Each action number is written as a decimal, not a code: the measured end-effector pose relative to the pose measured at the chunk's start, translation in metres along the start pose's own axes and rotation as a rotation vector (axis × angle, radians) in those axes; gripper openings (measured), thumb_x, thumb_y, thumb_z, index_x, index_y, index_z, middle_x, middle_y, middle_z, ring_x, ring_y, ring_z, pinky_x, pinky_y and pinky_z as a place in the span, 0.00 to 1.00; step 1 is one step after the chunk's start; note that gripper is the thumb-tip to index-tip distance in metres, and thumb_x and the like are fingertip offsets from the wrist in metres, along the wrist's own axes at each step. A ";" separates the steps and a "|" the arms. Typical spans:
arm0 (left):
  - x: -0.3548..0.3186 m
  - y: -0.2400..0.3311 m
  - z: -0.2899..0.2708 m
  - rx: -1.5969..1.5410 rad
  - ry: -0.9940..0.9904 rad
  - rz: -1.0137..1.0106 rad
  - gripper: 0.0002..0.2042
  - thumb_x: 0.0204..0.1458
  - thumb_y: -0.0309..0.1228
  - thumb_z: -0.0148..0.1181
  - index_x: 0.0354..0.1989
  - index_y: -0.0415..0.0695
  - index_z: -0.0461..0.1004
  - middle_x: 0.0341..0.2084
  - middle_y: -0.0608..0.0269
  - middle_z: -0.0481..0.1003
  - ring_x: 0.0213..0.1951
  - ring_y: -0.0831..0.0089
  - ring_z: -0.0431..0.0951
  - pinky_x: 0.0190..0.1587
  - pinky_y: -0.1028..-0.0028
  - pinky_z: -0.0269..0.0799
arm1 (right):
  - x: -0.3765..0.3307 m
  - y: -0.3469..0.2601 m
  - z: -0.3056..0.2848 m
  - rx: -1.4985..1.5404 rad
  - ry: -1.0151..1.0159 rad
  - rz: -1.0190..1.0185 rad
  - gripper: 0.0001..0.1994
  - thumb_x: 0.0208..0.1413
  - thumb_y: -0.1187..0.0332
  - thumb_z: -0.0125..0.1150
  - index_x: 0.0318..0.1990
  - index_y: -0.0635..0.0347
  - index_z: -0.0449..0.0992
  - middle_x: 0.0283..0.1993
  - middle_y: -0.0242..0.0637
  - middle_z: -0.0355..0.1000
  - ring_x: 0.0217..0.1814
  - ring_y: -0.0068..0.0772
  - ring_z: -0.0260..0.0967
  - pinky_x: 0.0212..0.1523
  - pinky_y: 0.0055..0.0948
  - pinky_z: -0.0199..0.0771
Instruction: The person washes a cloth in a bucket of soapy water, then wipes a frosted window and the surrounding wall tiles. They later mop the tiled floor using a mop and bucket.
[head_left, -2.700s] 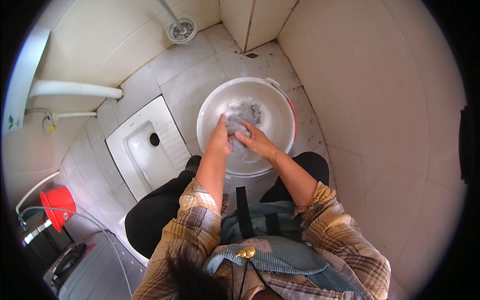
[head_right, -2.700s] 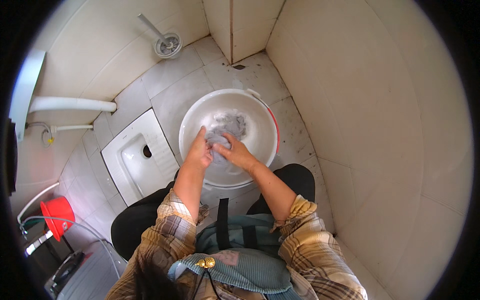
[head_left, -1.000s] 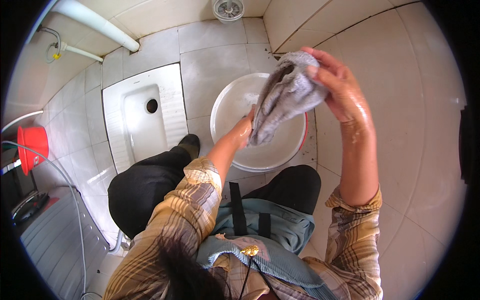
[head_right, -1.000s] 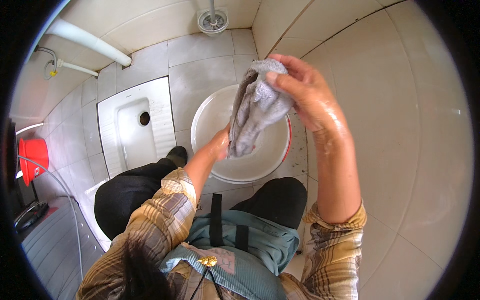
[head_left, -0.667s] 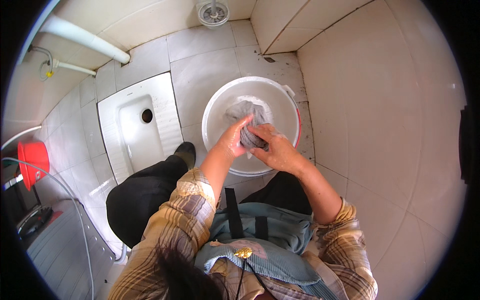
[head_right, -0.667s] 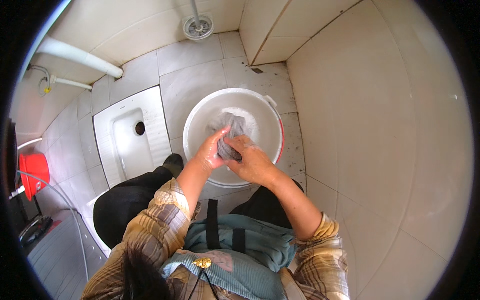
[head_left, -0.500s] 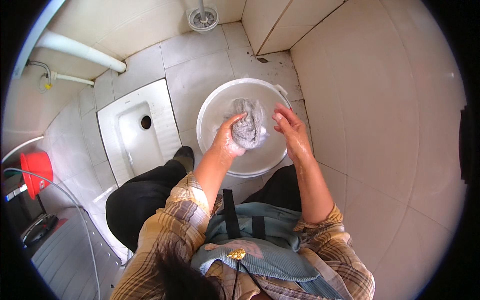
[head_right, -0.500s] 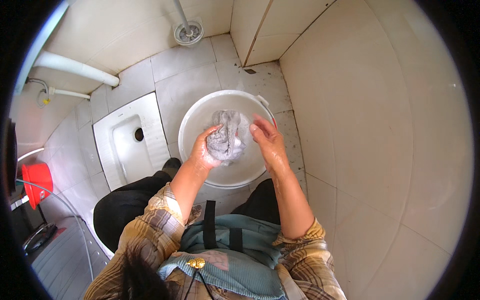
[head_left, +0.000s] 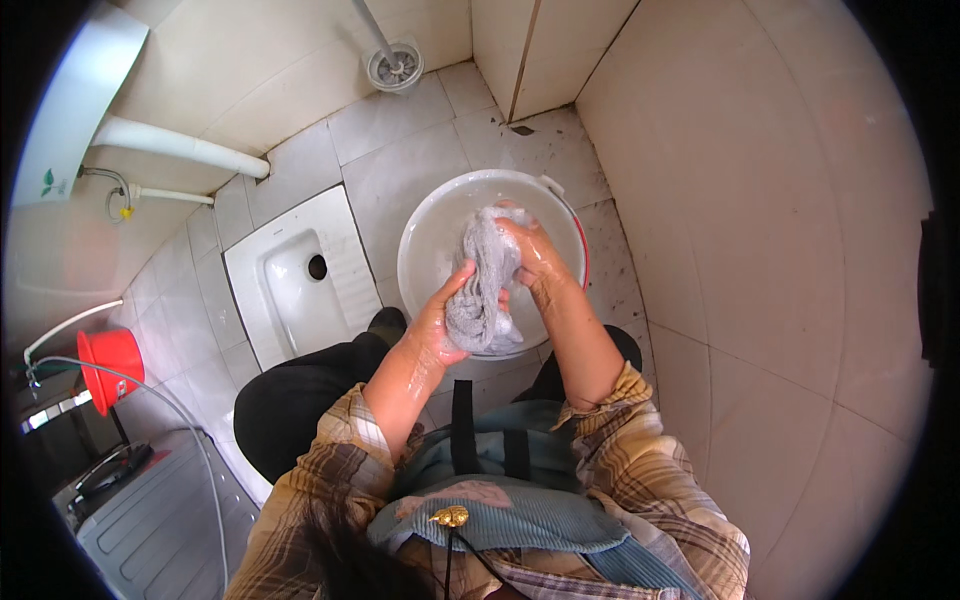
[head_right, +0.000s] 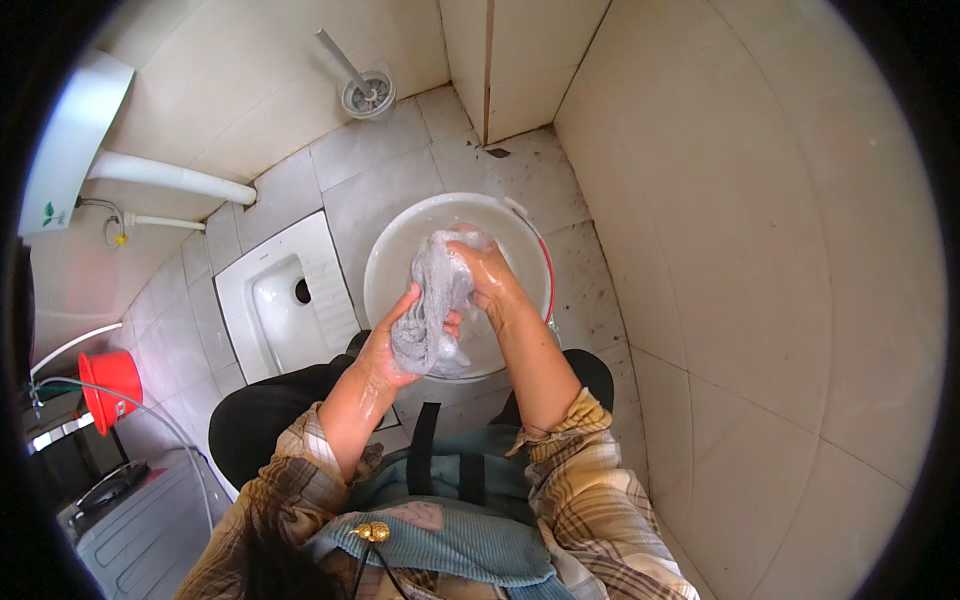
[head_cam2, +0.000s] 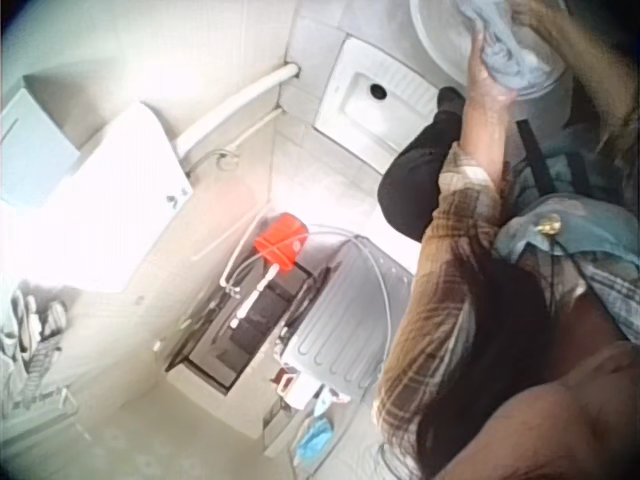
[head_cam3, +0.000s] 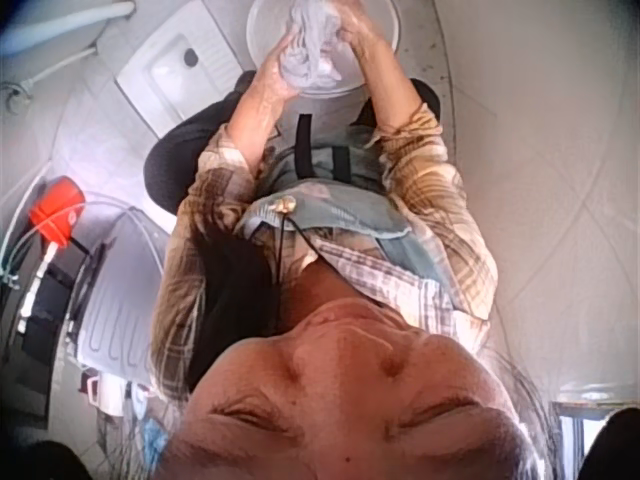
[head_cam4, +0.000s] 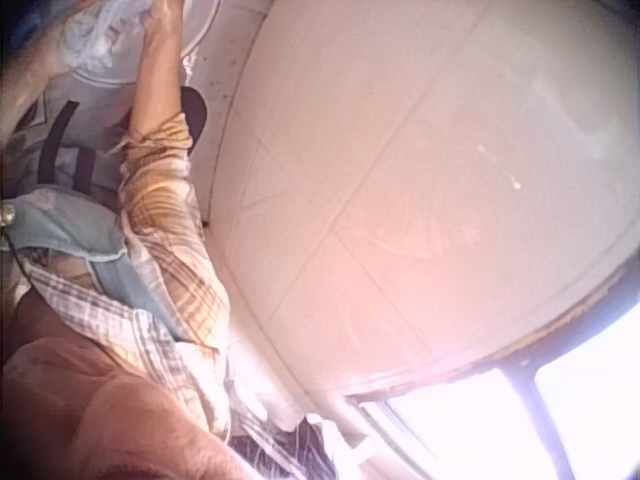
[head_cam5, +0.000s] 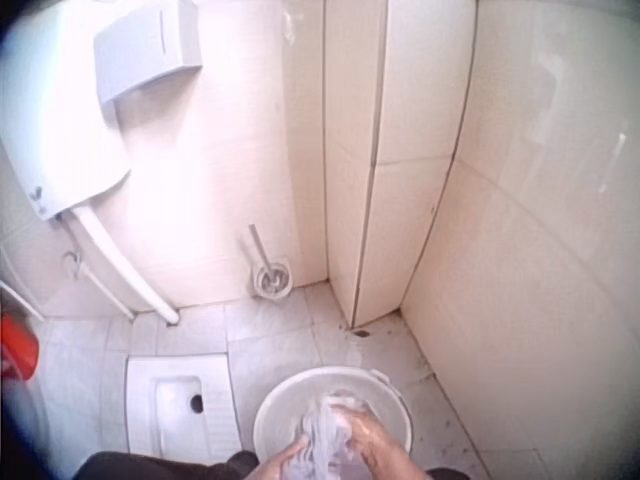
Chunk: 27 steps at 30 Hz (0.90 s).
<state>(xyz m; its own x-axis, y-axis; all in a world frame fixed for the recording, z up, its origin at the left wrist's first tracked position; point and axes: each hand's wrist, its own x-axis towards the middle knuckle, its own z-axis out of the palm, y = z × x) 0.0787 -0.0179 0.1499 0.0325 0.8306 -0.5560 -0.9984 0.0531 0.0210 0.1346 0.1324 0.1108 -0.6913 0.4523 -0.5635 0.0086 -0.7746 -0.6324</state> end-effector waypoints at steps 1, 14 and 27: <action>0.000 -0.002 0.000 0.072 0.104 0.003 0.24 0.49 0.42 0.59 0.49 0.37 0.65 0.34 0.57 0.73 0.34 0.68 0.74 0.36 0.67 0.71 | 0.007 -0.002 -0.008 -0.037 -0.160 0.017 0.15 0.49 0.71 0.58 0.45 0.62 0.68 0.33 0.38 0.71 0.32 0.30 0.71 0.31 0.28 0.74; 0.047 -0.021 -0.016 1.454 0.742 0.385 0.30 0.41 0.33 0.63 0.52 0.35 0.58 0.36 0.50 0.73 0.38 0.58 0.75 0.39 0.65 0.69 | 0.026 0.030 0.010 -1.123 0.341 -0.175 0.24 0.39 0.63 0.60 0.46 0.67 0.71 0.39 0.50 0.73 0.42 0.46 0.71 0.45 0.35 0.70; 0.029 0.009 -0.004 0.213 0.210 0.102 0.18 0.43 0.31 0.59 0.43 0.39 0.67 0.28 0.57 0.72 0.29 0.66 0.73 0.32 0.70 0.69 | 0.003 -0.022 -0.063 -0.104 -0.146 0.182 0.39 0.51 0.48 0.56 0.64 0.59 0.49 0.59 0.50 0.58 0.54 0.43 0.63 0.52 0.42 0.67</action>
<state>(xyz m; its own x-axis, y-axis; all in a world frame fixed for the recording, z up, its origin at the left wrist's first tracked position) 0.0707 0.0045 0.1302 -0.0996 0.7059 -0.7012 -0.9629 0.1092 0.2467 0.1774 0.1787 0.0899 -0.7686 0.2355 -0.5948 0.2110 -0.7844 -0.5833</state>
